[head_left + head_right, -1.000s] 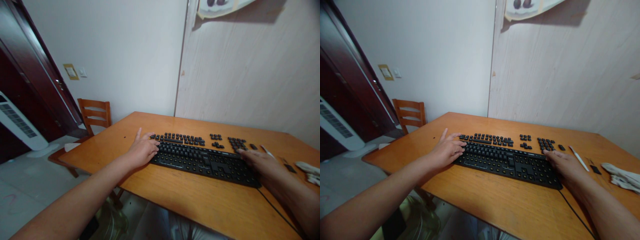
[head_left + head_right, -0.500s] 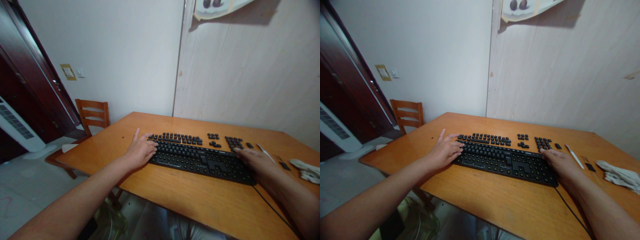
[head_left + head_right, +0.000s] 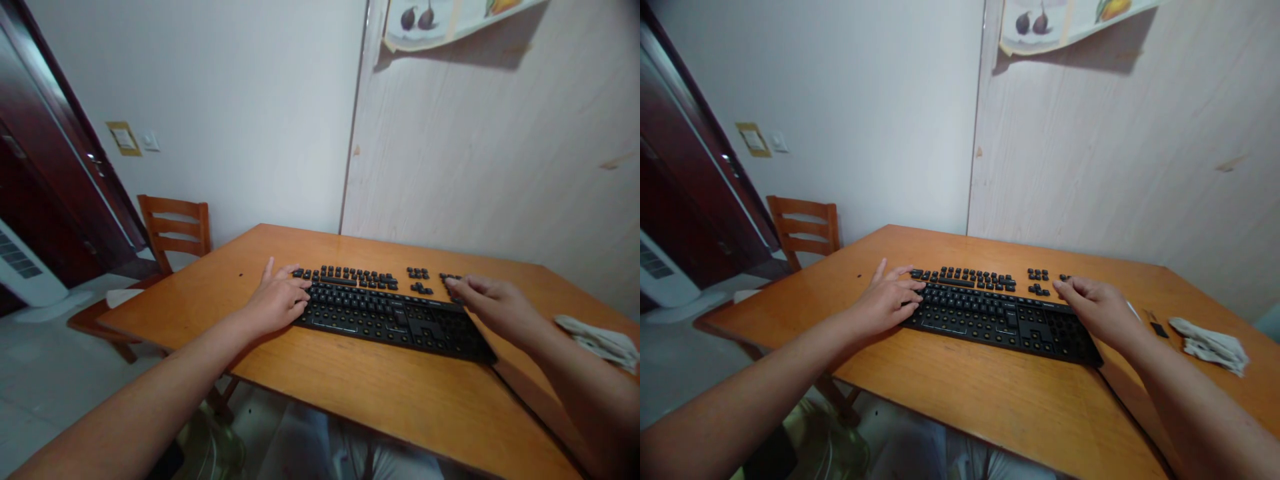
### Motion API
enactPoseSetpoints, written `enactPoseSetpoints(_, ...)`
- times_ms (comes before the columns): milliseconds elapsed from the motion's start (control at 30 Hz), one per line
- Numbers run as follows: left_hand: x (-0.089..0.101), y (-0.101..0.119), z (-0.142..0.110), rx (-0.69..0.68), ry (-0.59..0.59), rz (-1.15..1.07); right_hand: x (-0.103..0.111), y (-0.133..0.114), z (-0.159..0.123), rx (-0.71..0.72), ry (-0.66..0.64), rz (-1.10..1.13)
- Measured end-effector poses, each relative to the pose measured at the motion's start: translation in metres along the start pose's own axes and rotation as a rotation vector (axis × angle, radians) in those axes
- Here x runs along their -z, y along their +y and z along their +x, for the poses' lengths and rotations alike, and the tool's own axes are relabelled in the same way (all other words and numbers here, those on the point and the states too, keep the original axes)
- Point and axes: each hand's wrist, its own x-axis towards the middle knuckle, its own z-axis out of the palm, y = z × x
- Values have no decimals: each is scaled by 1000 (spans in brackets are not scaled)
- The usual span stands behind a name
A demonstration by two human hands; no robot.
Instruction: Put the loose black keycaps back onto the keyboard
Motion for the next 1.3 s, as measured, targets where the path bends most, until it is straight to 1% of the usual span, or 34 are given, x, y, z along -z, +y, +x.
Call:
enactPoseSetpoints(33, 0, 0, 0, 3, 1, -4, 0, -9, 1, 47, -73, -10)
enactPoseSetpoints(100, -1, 0, 0, 4, 6, -9, -5, -31, 0, 127, -160, -48)
enactPoseSetpoints(133, -1, 0, 0, 2, 9, -13, -10, -44, -1, 159, -183, -75)
enactPoseSetpoints(200, -2, -2, 0, -1, 15, -19, -24, -69, -5, 241, -231, -79)
enactPoseSetpoints(267, -4, -3, -1, 0, 20, -25, -44, -93, -10, 314, -314, -44)
enactPoseSetpoints(333, -4, -4, 0, 7, 20, -29, -65, -115, -16, 382, -328, -71)
enactPoseSetpoints(367, -4, -4, 0, 12, 18, -31, -75, -125, -19, 412, -307, -107)
enactPoseSetpoints(433, -4, -5, 0, 23, 12, -33, -93, -143, -23, 490, -304, -210)
enactPoseSetpoints(500, -4, -6, 1, 36, 1, -35, -105, -157, -26, 539, -287, -279)
enactPoseSetpoints(567, -3, -7, 3, 49, -14, -42, -115, -168, -27, 581, -281, -297)
enactPoseSetpoints(667, -3, -9, 6, 68, -34, -49, -128, -173, -27, 597, -253, -303)
enactPoseSetpoints(767, -2, -10, 10, 85, -52, -53, -139, -169, -28, 592, -240, -308)
enactPoseSetpoints(867, 1, -10, 15, 100, -77, -74, -145, -165, -30, 600, -252, -305)
enactPoseSetpoints(1067, 8, -10, 20, 128, -145, -99, -146, -163, -30, 592, -270, -292)
enactPoseSetpoints(1300, 11, -10, 22, 132, -175, -96, -146, -163, -29, 579, -279, -289)
